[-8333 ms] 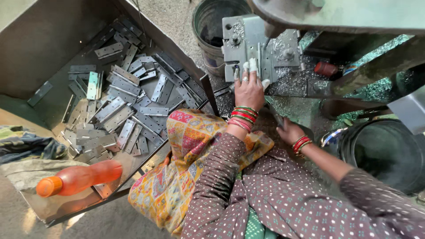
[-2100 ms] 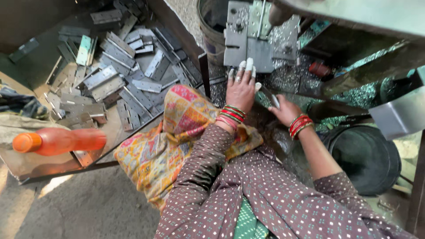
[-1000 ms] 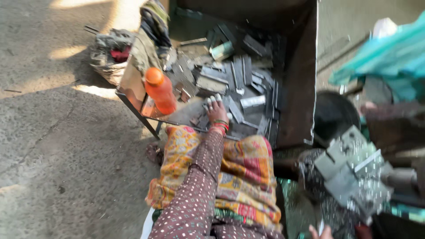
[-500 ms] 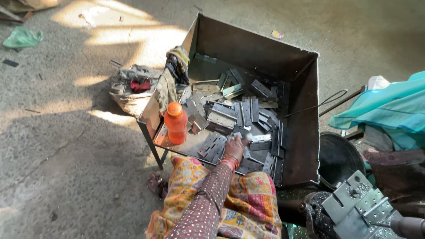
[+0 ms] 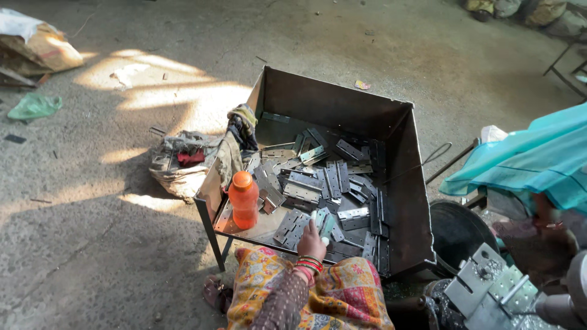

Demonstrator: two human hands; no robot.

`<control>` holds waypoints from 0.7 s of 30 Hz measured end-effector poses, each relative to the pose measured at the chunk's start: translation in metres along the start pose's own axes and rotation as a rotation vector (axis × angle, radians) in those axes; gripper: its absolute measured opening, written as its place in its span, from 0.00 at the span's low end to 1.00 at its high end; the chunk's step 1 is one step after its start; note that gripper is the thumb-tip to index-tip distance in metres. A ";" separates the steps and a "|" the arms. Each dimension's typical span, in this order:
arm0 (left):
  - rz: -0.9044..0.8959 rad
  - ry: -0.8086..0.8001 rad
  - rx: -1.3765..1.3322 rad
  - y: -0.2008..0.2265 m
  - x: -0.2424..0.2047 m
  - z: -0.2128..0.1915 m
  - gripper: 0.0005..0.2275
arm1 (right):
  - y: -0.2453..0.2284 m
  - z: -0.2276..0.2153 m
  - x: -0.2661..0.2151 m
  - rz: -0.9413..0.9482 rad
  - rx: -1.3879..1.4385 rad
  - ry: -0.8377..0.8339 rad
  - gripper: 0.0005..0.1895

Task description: The person sits on the ground and repeatedly picks up metal plates from a bin, places them under a punching machine, and operates the lever to punch holes. The processed plates are returned to the bin after each cycle.

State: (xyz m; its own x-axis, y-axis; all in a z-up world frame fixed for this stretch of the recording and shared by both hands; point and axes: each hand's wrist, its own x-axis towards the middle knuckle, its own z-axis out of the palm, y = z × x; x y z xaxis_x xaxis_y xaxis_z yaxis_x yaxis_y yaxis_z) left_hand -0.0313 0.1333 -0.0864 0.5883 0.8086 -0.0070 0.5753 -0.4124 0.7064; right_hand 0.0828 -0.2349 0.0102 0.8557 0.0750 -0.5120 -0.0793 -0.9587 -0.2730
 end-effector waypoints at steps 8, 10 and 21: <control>0.401 -0.290 -0.321 0.153 -0.097 -0.048 0.36 | 0.150 0.011 -0.065 -0.019 0.057 0.063 0.29; 0.582 -0.367 -0.415 0.200 -0.119 -0.049 0.35 | 0.187 0.027 -0.070 -0.031 0.057 0.092 0.29; 1.125 -0.318 0.181 0.274 -0.228 0.045 0.35 | 0.212 0.045 -0.075 -0.007 -0.032 0.075 0.29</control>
State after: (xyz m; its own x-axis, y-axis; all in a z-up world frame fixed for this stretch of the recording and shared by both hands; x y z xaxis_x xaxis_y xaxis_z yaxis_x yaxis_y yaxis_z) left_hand 0.0177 -0.1825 0.0766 0.9155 -0.1779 0.3608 -0.2999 -0.8996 0.3174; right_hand -0.0215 -0.4316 -0.0456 0.8921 0.0625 -0.4474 -0.0578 -0.9665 -0.2502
